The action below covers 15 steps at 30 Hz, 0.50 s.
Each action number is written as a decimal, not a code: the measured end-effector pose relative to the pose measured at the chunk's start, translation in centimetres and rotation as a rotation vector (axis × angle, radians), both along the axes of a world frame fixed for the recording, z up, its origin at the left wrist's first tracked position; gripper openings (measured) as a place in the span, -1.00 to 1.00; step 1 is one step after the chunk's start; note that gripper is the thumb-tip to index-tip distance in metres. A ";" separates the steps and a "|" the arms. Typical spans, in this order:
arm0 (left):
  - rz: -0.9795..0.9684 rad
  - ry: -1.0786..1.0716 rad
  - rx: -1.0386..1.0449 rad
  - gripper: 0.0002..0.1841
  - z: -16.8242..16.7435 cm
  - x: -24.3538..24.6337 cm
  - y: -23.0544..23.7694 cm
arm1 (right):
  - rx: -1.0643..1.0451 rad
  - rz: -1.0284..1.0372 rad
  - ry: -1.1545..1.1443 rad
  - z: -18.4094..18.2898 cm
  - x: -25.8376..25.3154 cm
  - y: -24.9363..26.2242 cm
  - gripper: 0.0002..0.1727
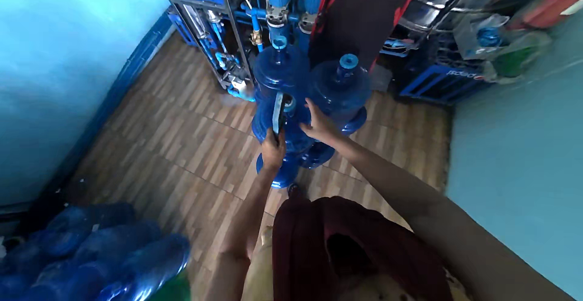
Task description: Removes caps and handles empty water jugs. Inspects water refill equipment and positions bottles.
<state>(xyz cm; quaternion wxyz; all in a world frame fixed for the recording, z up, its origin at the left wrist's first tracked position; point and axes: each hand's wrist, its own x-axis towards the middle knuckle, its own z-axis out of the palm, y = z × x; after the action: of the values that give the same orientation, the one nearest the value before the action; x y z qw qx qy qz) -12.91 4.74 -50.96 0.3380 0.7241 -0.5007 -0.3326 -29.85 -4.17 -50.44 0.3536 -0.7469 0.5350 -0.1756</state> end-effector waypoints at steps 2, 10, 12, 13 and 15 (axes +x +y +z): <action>-0.020 -0.037 0.060 -0.58 -0.2 0.3 -1.0 | -0.025 0.034 -0.021 -1.6 1.2 -2.1 0.07; -0.033 -0.064 0.039 -0.59 -2.1 0.0 -2.7 | -0.207 0.197 -0.163 -4.3 2.3 -5.2 -0.10; -0.015 -0.042 0.051 -0.57 -2.6 -0.1 -2.9 | -0.268 0.216 -0.188 -5.1 2.1 -5.4 -0.18; -0.010 -0.027 0.094 -0.56 -2.4 -0.2 -2.9 | -0.274 0.214 -0.192 -5.5 2.1 -5.3 -0.19; 0.001 -0.049 0.186 -0.54 -1.3 -0.2 -3.1 | -0.268 0.202 -0.176 -5.8 2.3 -5.2 -0.19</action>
<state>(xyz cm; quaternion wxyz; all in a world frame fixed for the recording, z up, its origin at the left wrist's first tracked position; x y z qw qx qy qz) -13.06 1.66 -52.29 0.2572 0.7604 -0.4755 -0.3599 -27.57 -9.37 -56.29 0.3123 -0.8189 0.3961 -0.2737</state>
